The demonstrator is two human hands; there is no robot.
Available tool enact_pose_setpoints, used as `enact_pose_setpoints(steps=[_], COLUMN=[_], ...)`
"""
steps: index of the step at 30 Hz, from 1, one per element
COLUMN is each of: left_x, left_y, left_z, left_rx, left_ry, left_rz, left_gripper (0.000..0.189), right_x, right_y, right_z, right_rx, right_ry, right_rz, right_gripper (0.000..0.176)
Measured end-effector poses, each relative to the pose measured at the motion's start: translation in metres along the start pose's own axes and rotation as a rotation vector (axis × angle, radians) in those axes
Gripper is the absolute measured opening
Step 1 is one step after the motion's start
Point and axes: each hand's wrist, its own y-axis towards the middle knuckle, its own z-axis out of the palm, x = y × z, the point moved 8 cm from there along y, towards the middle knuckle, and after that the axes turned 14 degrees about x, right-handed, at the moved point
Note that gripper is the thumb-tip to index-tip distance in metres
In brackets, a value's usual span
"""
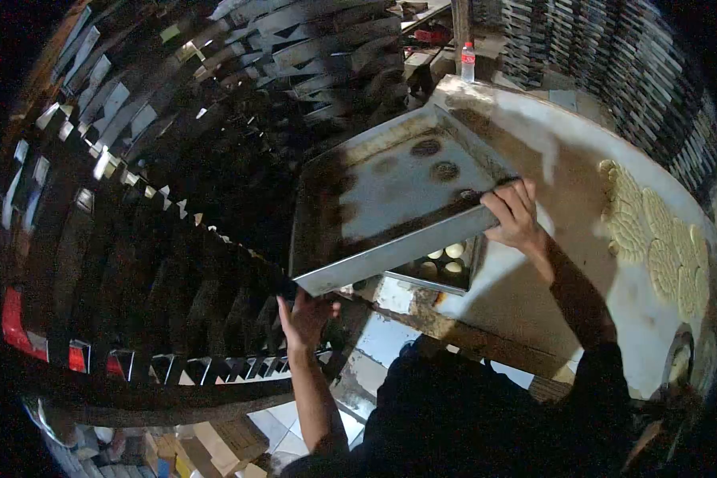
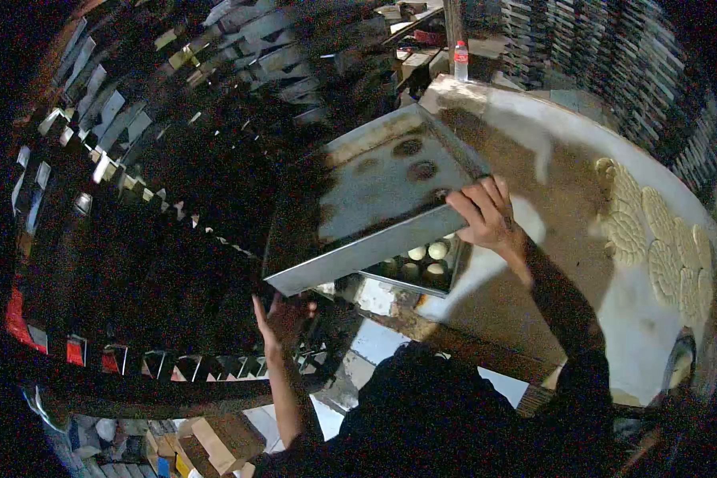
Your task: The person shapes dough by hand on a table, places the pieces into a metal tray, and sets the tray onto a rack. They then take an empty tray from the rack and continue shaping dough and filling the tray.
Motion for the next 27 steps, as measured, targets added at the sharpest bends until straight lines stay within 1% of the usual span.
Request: enact_pose_setpoints(steps=[2, 3, 5, 6, 7, 8, 10, 12, 13, 14, 15, 16, 17, 18, 20, 21, 22, 23, 24, 25, 26, 27], left_x=[0.004, 0.008, 0.026, 0.035, 0.028, 0.042, 0.053, 0.075, 0.086, 0.098, 0.101, 0.101, 0.111, 0.125, 0.142, 0.125, 0.108, 0.106, 0.105, 0.103, 0.104, 0.104], left_y=[0.027, 0.04, 0.057, 0.066, 0.061, 0.068, 0.064, 0.071, 0.069, 0.067, 0.065, 0.059, 0.063, 0.07, 0.09, 0.094, 0.1, 0.105, 0.11, 0.115, 0.118, 0.131], left_z=[0.024, 0.024, 0.002, -0.011, 0.022, 0.012, 0.03, 0.022, 0.017, 0.011, 0.012, 0.02, 0.004, -0.027, -0.085, -0.072, -0.07, -0.068, -0.067, -0.065, -0.074, -0.085], left_rx=[0.213, 0.194, 0.05, 0.025, 0.11, 0.129, 0.151, 0.212, 0.251, 0.291, 0.342, 0.374, 0.326, 0.248, 0.118, 0.124, 0.125, 0.097, 0.07, 0.041, 0.005, 0.039], left_ry=[0.103, 0.173, 0.355, 0.399, 0.499, 0.561, 0.74, 0.948, 0.913, 0.876, 0.878, 0.478, 0.475, 0.493, 0.528, 0.483, 0.438, 0.36, 0.282, 0.204, 0.188, 0.163], left_rz=[-0.157, -0.226, -0.302, -0.308, -0.311, -0.288, -0.232, -0.165, -0.148, -0.132, -0.073, -0.117, -0.113, -0.102, -0.066, -0.163, -0.258, -0.25, -0.239, -0.227, -0.136, -0.064], left_gripper=[0.089, 0.083, 0.072, 0.068, 0.078, 0.081, 0.088, 0.093, 0.093, 0.094, 0.093, 0.097, 0.095, 0.093, 0.09, 0.076, 0.062, 0.055, 0.049, 0.043, 0.045, 0.048], right_x=[0.001, 0.0, -0.008, -0.016, -0.024, -0.034, -0.042, -0.063, -0.073, -0.057, -0.042, -0.035, -0.027, -0.019, 0.008, 0.024, 0.044, 0.065, 0.08, 0.092, 0.102, 0.111], right_y=[-0.024, -0.036, -0.065, -0.08, -0.096, -0.117, -0.143, -0.197, -0.224, -0.19, -0.165, -0.171, -0.178, -0.185, -0.178, -0.18, -0.194, -0.229, -0.244, -0.244, -0.239, -0.235], right_z=[0.018, 0.026, 0.043, 0.053, 0.066, 0.081, 0.104, 0.147, 0.168, 0.136, 0.117, 0.111, 0.105, 0.099, 0.092, 0.089, 0.107, 0.138, 0.153, 0.165, 0.177, 0.186], right_rx=[0.032, 0.045, 0.077, 0.102, 0.129, 0.143, 0.209, 0.225, 0.233, 0.224, 0.219, 0.163, 0.103, 0.038, 0.012, -0.002, 0.146, 0.292, 0.344, 0.391, 0.443, 0.491], right_ry=[-0.052, -0.084, -0.057, -0.051, -0.042, 0.071, 0.002, 0.032, 0.045, -0.061, -0.166, -0.181, -0.2, -0.222, -0.167, -0.137, -0.127, -0.114, 0.007, 0.127, 0.243, 0.346], right_rz=[0.021, 0.032, 0.098, 0.154, 0.215, 0.3, 0.369, 0.489, 0.548, 0.556, 0.563, 0.665, 0.763, 0.856, 0.988, 1.051, 0.982, 0.909, 0.93, 0.944, 0.948, 0.944], right_gripper=[0.05, 0.05, 0.049, 0.048, 0.046, 0.042, 0.041, 0.041, 0.042, 0.043, 0.044, 0.045, 0.046, 0.048, 0.051, 0.053, 0.051, 0.05, 0.048, 0.046, 0.044, 0.043])
